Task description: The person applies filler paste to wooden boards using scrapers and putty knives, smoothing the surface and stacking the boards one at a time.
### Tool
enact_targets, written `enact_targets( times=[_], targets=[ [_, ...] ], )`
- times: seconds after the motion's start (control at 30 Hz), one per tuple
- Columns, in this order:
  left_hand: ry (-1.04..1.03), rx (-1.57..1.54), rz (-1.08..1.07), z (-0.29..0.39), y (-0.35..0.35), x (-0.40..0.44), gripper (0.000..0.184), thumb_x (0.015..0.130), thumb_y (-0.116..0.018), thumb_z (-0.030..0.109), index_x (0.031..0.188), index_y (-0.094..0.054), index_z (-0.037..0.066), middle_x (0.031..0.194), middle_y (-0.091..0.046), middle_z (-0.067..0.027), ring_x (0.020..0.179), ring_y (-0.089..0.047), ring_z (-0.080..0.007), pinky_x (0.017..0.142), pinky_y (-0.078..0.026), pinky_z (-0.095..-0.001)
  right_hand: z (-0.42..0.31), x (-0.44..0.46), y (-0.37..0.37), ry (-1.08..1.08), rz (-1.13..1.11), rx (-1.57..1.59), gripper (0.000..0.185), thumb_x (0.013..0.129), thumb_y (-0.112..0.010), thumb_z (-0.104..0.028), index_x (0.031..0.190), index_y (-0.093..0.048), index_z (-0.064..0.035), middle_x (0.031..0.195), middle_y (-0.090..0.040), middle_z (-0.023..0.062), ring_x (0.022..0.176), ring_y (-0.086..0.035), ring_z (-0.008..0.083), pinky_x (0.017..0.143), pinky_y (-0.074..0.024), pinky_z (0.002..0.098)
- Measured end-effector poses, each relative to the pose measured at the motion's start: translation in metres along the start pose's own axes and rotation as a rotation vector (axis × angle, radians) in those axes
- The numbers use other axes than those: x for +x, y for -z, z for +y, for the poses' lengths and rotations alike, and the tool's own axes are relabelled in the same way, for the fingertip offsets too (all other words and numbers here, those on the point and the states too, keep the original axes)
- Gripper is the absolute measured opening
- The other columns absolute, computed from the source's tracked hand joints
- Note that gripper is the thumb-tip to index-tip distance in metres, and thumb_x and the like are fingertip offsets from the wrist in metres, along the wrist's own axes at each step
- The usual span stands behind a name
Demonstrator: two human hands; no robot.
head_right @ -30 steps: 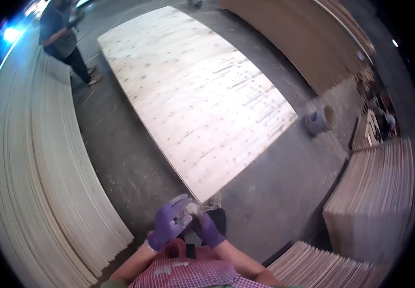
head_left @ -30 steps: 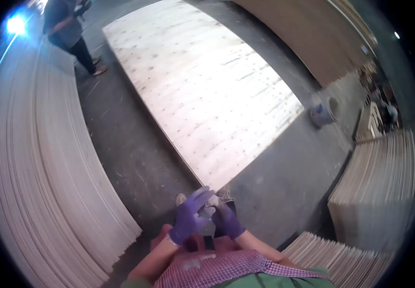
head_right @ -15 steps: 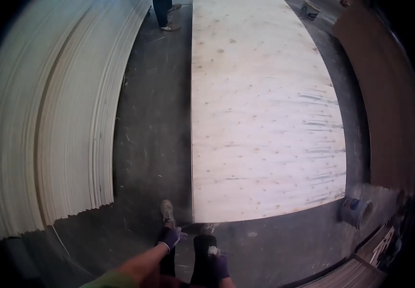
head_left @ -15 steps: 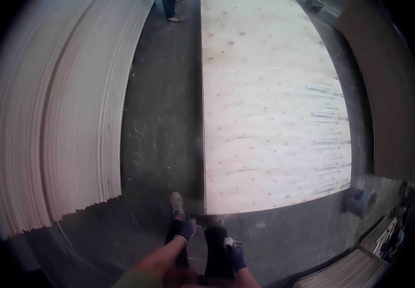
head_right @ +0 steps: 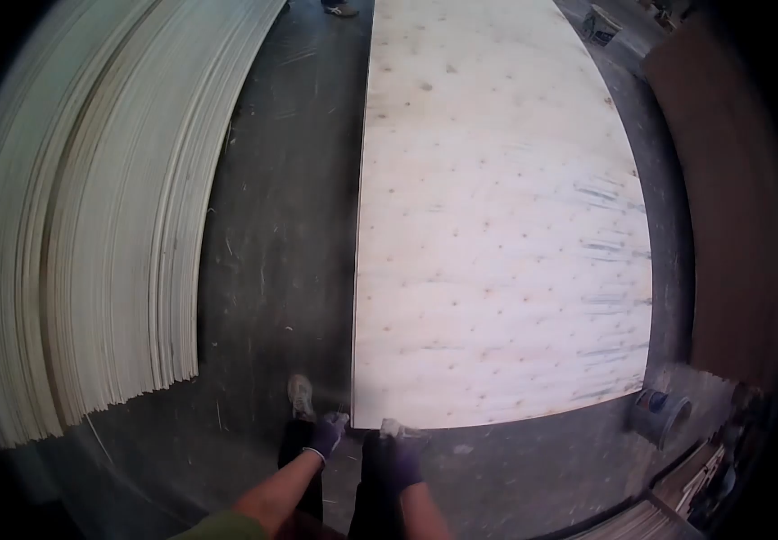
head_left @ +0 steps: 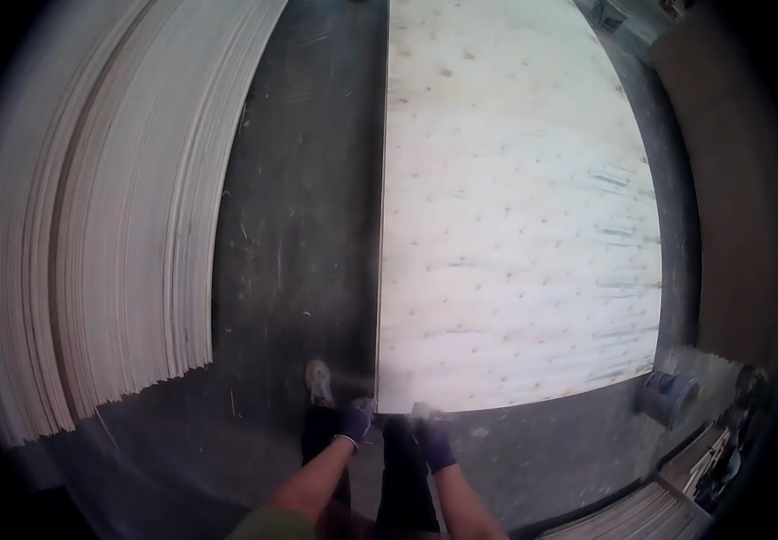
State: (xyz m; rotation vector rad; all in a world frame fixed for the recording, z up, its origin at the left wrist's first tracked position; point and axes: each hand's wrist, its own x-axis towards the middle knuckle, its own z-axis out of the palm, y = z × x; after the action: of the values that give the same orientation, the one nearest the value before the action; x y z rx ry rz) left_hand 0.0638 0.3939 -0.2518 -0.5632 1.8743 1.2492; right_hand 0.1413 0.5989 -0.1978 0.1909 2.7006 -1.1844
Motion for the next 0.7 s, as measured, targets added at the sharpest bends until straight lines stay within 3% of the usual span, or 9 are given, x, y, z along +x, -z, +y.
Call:
enact_targets(
  times=[0.07,0.13,0.17,0.23,0.3,0.4,0.53,0.6,0.7],
  targets=[
    [-0.194,0.32,0.207,0.036,0.023,-0.003,0.027,0.097,-0.052,0.03,0.097,-0.061,0.004,0.072,-0.062,-0.0151,0.064,-0.063,-0.0289,0.058,-0.05,-0.0404,0.012,0.042,0.026,0.228,0.202,-0.09,0.021,0.098,-0.052,-0.023,0.098,-0.06,-0.0042,0.078,-0.06,0.0165,0.068,-0.057,0.032,0.06,-0.0451,0.0424],
    [-0.377,0.644,0.404,0.055,0.05,-0.006,0.027,0.097,-0.054,0.03,0.092,-0.061,0.004,0.066,-0.06,-0.0107,0.057,-0.059,-0.0246,0.057,-0.049,-0.0387,0.023,0.086,0.053,-0.06,0.034,0.246,0.029,0.099,-0.053,-0.037,0.102,-0.06,-0.0083,0.076,-0.058,0.0076,0.065,-0.053,0.0173,0.059,-0.0436,0.0334],
    [-0.684,0.642,0.471,0.066,0.069,0.004,0.023,0.097,-0.052,0.025,0.09,-0.06,0.004,0.064,-0.058,-0.008,0.058,-0.058,-0.0196,0.055,-0.048,-0.0354,0.0,0.132,0.078,-0.501,-0.006,0.948,0.03,0.099,-0.054,-0.037,0.099,-0.06,-0.0077,0.077,-0.058,0.001,0.066,-0.051,0.0092,0.059,-0.0413,0.0255],
    [-0.997,0.629,0.519,0.103,0.09,0.019,0.02,0.097,-0.051,0.02,0.088,-0.059,0.004,0.062,-0.056,-0.0053,0.058,-0.058,-0.0145,0.053,-0.047,-0.0321,-0.015,0.202,0.109,-0.36,0.089,1.022,0.034,0.1,-0.053,-0.039,0.104,-0.057,-0.0052,0.078,-0.055,-0.0027,0.065,-0.045,0.0044,0.056,-0.0374,0.0203],
    [-0.147,-0.093,0.18,0.167,0.113,-0.002,0.017,0.097,-0.05,0.015,0.086,-0.057,0.004,0.062,-0.053,-0.0053,0.056,-0.056,-0.0135,0.052,-0.047,-0.0292,-0.036,0.284,0.143,-0.372,0.095,1.113,0.036,0.101,-0.051,-0.04,0.1,-0.06,-0.0055,0.079,-0.054,-0.0036,0.064,-0.043,0.0035,0.056,-0.0354,0.019],
    [-0.115,-0.127,0.119,0.23,0.129,0.016,0.01,0.095,-0.054,0.01,0.093,-0.06,0.003,0.066,-0.057,-0.0056,0.059,-0.059,-0.0123,0.055,-0.048,-0.0266,-0.031,0.402,0.154,-0.271,0.199,1.12,0.032,0.098,-0.057,-0.032,0.105,-0.064,-0.0017,0.089,-0.063,0.0008,0.077,-0.055,0.0068,0.067,-0.0456,0.0213],
    [-0.079,-0.109,-0.031,0.293,0.152,0.108,0.014,0.094,-0.058,0.01,0.104,-0.063,0.002,0.079,-0.063,-0.0068,0.071,-0.063,-0.0116,0.06,-0.051,-0.0261,0.02,0.559,0.142,0.168,0.298,-0.079,0.022,0.09,-0.059,0.001,0.111,-0.061,-0.005,0.098,-0.066,0.0127,0.088,-0.064,0.0267,0.073,-0.0528,0.0334],
    [-0.054,-0.112,-0.091,0.344,0.172,0.156,0.014,0.095,-0.056,0.01,0.105,-0.062,0.001,0.083,-0.063,-0.0071,0.074,-0.065,-0.0147,0.064,-0.052,-0.026,0.004,0.644,0.13,-0.193,0.362,0.773,0.031,0.093,-0.061,-0.022,0.119,-0.062,-0.0041,0.097,-0.068,0.0032,0.086,-0.061,0.0116,0.07,-0.0476,0.0251],
    [-0.014,-0.26,0.044,0.339,0.205,0.226,0.015,0.095,-0.055,0.01,0.105,-0.062,0.001,0.081,-0.063,-0.0072,0.075,-0.065,-0.0147,0.064,-0.051,-0.0262,0.013,0.756,0.113,-0.249,0.396,0.694,0.034,0.091,-0.064,-0.026,0.113,-0.068,-0.0007,0.098,-0.071,0.0054,0.085,-0.062,0.0102,0.074,-0.0476,0.0244]
  ],
)
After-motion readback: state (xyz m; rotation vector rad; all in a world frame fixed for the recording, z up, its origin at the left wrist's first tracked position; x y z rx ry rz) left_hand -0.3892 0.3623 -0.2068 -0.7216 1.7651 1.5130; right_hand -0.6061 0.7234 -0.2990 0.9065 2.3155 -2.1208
